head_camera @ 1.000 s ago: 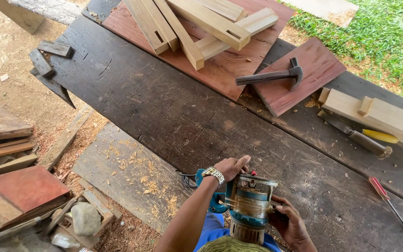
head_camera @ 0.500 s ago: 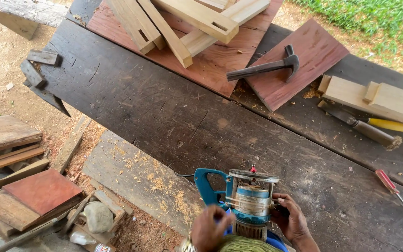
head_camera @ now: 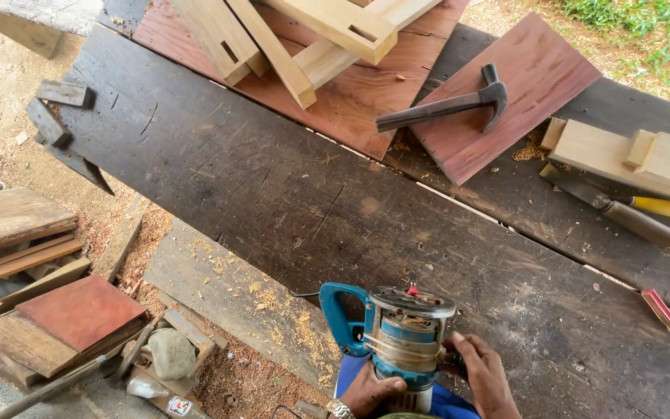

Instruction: Adjusting and inspecting a handheld power router in a woodworking workshop.

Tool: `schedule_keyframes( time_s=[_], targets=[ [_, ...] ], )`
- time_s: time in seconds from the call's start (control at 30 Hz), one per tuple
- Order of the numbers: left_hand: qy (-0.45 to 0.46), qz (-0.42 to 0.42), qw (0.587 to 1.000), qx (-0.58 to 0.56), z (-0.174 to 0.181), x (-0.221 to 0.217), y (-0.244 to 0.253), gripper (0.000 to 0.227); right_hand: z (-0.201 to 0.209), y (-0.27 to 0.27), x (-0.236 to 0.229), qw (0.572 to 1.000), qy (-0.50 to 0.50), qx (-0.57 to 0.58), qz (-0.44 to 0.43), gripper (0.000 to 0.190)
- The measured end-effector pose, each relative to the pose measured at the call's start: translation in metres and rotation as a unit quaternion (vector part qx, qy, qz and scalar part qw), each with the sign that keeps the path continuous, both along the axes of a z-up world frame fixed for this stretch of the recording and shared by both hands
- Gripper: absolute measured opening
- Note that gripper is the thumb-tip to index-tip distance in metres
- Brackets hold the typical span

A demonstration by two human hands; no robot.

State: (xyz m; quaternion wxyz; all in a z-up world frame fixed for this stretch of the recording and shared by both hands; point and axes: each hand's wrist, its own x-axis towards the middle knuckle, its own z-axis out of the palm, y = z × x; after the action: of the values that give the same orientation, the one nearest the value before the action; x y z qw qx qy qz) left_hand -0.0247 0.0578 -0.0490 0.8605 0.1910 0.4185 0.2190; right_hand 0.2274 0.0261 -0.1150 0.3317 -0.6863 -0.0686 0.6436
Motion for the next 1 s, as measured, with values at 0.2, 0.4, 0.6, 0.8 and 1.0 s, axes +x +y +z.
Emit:
schedule_keyframes(
  time_s=[0.2,0.4,0.6,0.8,1.0],
  targets=[
    [-0.009,0.03,1.0,-0.002,-0.02,0.0,0.005,0.116,0.1,0.063,0.005,0.874,-0.355,0.154,0.293,0.085],
    [0.028,0.007,0.999,0.02,-0.03,0.002,-0.003,0.117,0.095,0.097,-0.004,0.726,-0.4,0.274,0.488,0.051],
    [0.153,0.031,0.971,0.183,-0.192,-0.023,-0.081,0.131,0.071,0.094,0.0,0.694,-0.434,0.377,0.433,0.044],
    [0.191,-0.052,0.955,0.22,-0.185,-0.032,-0.078,0.134,0.093,0.101,-0.004,0.702,-0.42,0.353,0.453,0.048],
    [0.065,0.06,0.986,0.143,-0.166,-0.02,-0.07,0.131,0.09,0.106,-0.003,0.699,-0.403,0.351,0.475,0.048]
  ],
)
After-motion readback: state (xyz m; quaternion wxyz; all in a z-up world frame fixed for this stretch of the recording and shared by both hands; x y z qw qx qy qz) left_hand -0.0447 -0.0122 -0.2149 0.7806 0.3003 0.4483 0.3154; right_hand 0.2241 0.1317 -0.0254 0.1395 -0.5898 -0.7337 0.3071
